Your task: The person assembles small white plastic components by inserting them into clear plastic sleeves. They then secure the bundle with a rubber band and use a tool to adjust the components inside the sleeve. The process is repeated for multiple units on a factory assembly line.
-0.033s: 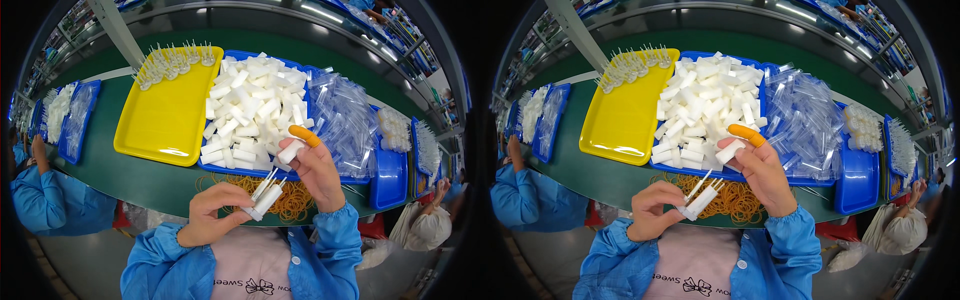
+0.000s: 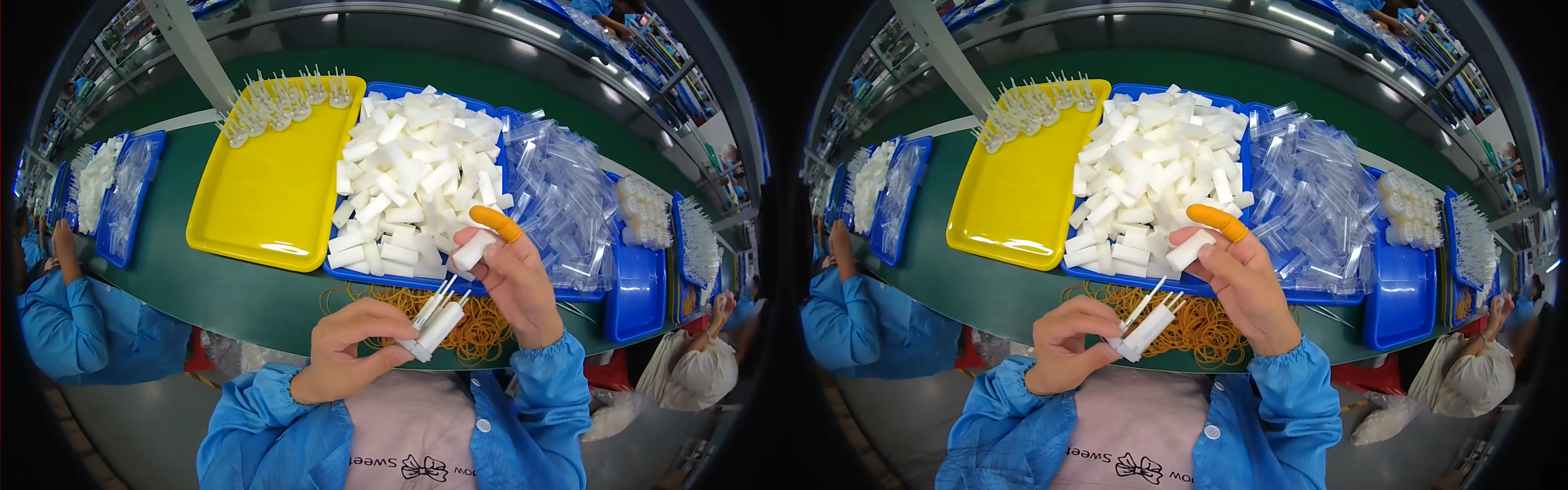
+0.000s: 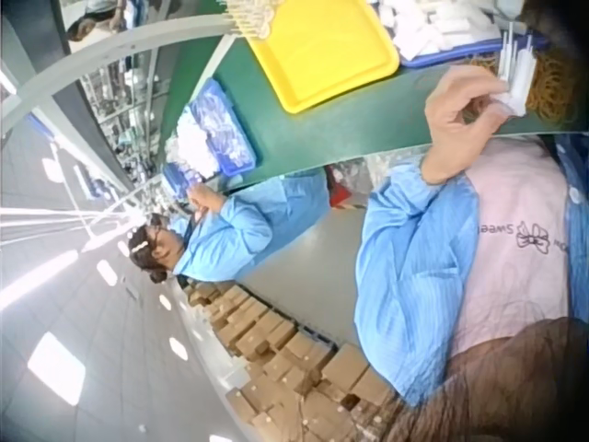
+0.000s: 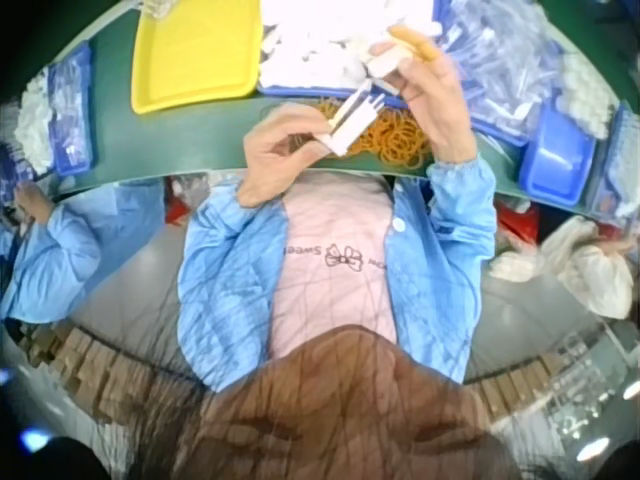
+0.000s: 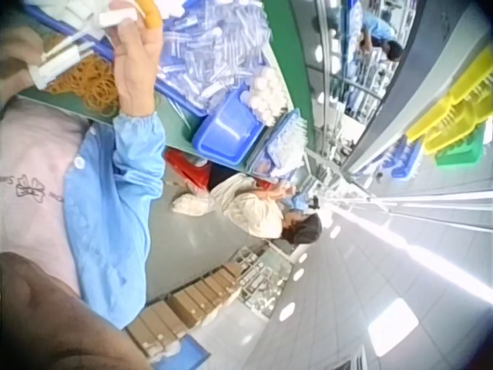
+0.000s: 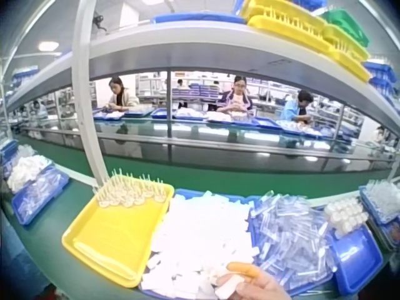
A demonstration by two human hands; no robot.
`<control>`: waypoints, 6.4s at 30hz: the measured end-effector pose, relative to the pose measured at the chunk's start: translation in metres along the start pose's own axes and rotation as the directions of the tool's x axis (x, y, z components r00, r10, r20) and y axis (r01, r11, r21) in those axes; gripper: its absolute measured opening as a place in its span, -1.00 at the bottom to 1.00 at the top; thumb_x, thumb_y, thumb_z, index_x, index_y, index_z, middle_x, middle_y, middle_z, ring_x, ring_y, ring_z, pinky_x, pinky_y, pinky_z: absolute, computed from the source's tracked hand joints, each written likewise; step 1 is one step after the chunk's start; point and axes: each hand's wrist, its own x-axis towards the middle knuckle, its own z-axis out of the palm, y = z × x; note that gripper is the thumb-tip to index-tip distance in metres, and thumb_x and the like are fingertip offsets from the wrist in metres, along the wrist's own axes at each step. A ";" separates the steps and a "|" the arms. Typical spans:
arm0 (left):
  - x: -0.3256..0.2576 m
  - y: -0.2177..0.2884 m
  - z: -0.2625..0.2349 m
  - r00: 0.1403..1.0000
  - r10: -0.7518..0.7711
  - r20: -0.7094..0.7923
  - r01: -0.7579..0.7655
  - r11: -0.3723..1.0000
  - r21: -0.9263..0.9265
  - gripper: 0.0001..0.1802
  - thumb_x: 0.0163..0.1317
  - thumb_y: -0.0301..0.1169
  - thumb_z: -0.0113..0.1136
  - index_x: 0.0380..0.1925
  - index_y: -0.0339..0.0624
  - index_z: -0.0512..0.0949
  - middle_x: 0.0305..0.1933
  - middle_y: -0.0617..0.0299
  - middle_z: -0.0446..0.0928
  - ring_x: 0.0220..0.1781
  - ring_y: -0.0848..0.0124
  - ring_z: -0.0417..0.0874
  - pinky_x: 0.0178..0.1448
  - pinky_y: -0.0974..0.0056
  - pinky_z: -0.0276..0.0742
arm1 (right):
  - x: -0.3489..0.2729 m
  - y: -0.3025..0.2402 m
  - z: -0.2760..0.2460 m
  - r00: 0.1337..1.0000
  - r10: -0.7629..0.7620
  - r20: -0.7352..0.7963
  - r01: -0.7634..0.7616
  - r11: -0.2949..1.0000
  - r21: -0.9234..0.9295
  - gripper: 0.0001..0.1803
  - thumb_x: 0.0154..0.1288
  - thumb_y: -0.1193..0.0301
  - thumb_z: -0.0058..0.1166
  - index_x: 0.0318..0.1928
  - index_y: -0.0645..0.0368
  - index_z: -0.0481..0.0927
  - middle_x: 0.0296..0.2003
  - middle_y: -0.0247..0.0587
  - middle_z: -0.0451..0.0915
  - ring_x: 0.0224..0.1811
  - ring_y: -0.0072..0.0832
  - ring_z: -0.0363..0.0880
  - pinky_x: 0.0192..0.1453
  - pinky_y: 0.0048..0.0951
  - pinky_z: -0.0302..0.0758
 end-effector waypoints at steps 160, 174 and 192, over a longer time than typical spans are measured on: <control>0.013 0.002 -0.006 0.942 0.259 0.212 -0.329 0.832 0.446 -0.64 -0.24 -0.67 0.30 -0.33 -0.13 0.69 -0.28 0.21 0.57 -0.34 0.34 0.57 -0.32 0.35 0.48 | -0.010 0.005 -0.005 0.996 -0.010 -0.084 -0.019 0.945 -0.328 -0.82 0.18 0.44 0.10 -0.22 0.24 0.51 -0.30 -0.25 0.56 -0.19 -0.56 0.50 0.02 -0.47 0.39; 0.013 0.009 0.004 0.869 0.346 0.353 -0.492 0.672 0.554 -0.65 -0.29 -0.52 0.33 -0.35 -0.07 0.70 -0.35 0.31 0.55 -0.36 0.39 0.57 -0.40 0.38 0.46 | -0.003 -0.009 -0.009 0.993 0.121 0.007 -0.111 0.928 -0.355 -0.89 0.14 0.50 0.16 -0.32 0.24 0.53 -0.34 -0.36 0.54 -0.26 -0.64 0.47 -0.12 -0.60 0.37; 0.015 -0.007 0.000 0.967 0.224 -0.120 -0.154 0.893 0.423 -0.60 -0.20 -0.44 0.50 -0.28 -0.25 0.59 -0.26 0.10 0.55 -0.27 0.30 0.59 -0.22 0.34 0.50 | -0.027 0.012 0.018 0.984 -0.075 -0.161 0.046 0.983 -0.176 -0.89 0.19 0.56 0.11 -0.26 0.20 0.50 -0.29 -0.32 0.53 -0.20 -0.62 0.45 -0.05 -0.53 0.36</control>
